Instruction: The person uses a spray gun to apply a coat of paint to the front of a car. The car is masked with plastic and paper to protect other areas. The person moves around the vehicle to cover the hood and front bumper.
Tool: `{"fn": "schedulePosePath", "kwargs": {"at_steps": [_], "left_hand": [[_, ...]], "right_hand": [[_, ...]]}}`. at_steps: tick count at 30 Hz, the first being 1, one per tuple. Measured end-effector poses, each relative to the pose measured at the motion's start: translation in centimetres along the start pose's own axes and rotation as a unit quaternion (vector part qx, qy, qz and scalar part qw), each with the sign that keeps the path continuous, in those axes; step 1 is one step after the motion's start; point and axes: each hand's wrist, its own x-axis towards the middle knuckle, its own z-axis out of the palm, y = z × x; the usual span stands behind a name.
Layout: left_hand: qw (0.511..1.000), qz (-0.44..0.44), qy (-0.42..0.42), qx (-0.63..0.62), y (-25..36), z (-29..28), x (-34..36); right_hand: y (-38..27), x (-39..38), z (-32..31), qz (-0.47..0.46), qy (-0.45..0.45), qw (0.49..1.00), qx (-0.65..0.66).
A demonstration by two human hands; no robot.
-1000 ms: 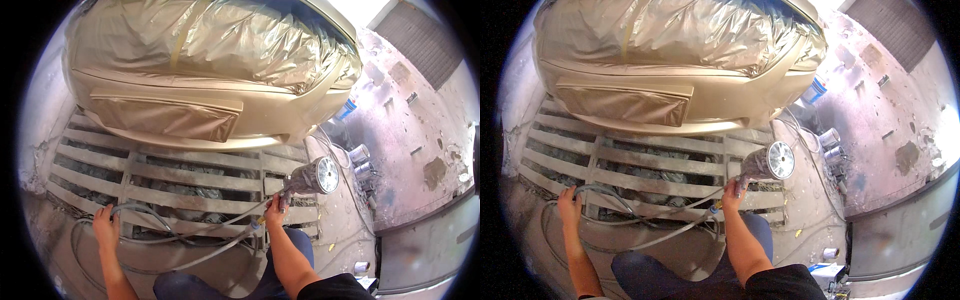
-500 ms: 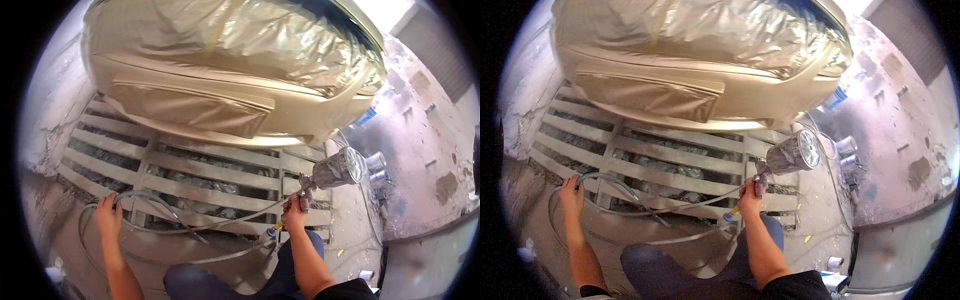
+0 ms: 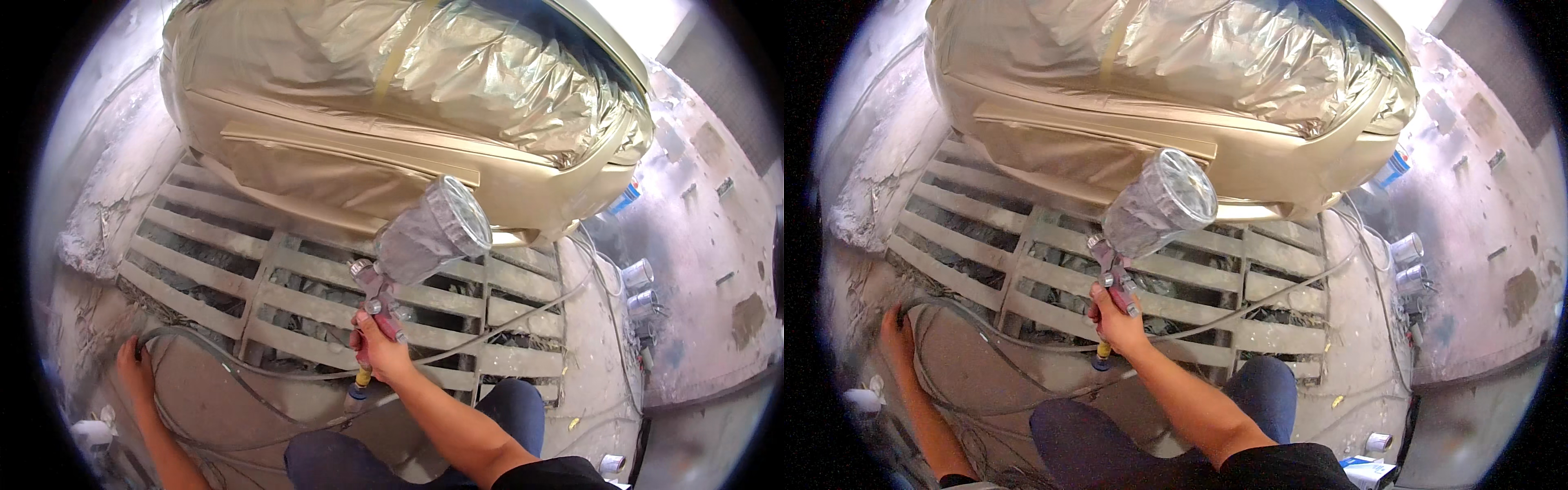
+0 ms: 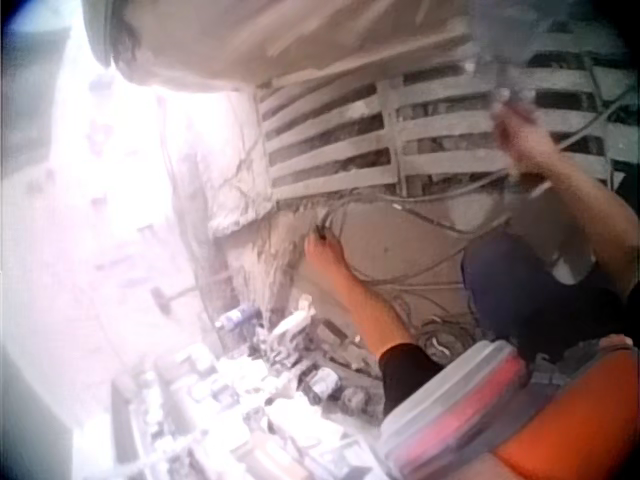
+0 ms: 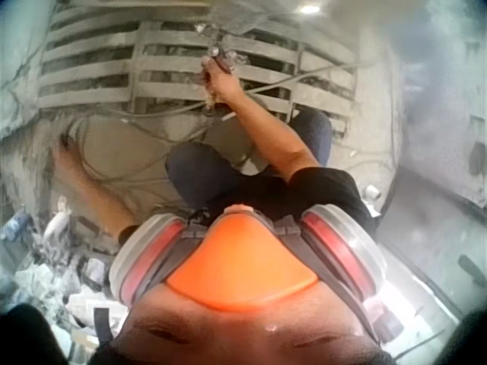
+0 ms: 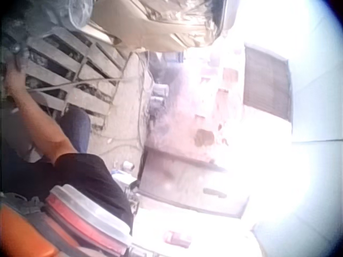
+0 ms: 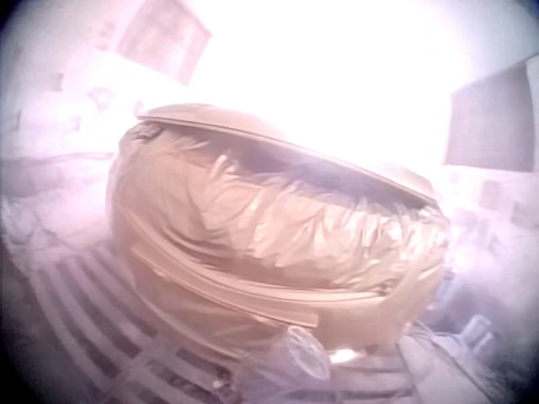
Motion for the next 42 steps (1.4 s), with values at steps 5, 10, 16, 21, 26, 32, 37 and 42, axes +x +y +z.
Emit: {"fn": "schedulePosePath", "kwargs": {"at_steps": [5, 10, 16, 21, 26, 32, 37, 42], "left_hand": [[0.998, 0.047, -0.032, -0.020, 5.3, 0.2, -0.4], [0.987, 0.150, -0.024, -0.060, 13.6, 3.2, 0.0], [0.977, 0.184, -0.051, -0.100, 18.0, 4.5, 0.2], [0.974, 0.200, -0.052, -0.095, 16.7, 2.8, 0.0], [0.984, 0.150, -0.076, -0.050, 12.8, 1.2, -1.6], [0.995, 0.098, -0.029, -0.004, 7.3, -0.6, -4.5], [0.991, 0.113, -0.065, -0.028, 9.0, -0.5, -5.3], [0.969, 0.214, -0.117, -0.036, 12.3, 3.5, -5.7]], "right_hand": [[-0.7, 0.0, -7.5, -0.030, 0.140, 0.989, 0.030], [-6.3, -2.5, -17.9, -0.106, 0.304, 0.947, 0.023], [-6.0, -3.6, -22.3, -0.156, 0.410, 0.897, -0.057], [0.3, -1.1, -18.5, -0.225, 0.301, 0.898, -0.229], [4.3, 1.6, -6.9, -0.317, 0.118, 0.855, -0.393], [6.8, 5.3, 5.2, -0.336, -0.134, 0.796, -0.486], [6.6, 6.0, 4.9, -0.295, -0.138, 0.777, -0.539], [5.7, 2.3, -6.3, -0.251, -0.017, 0.782, -0.571]]}}
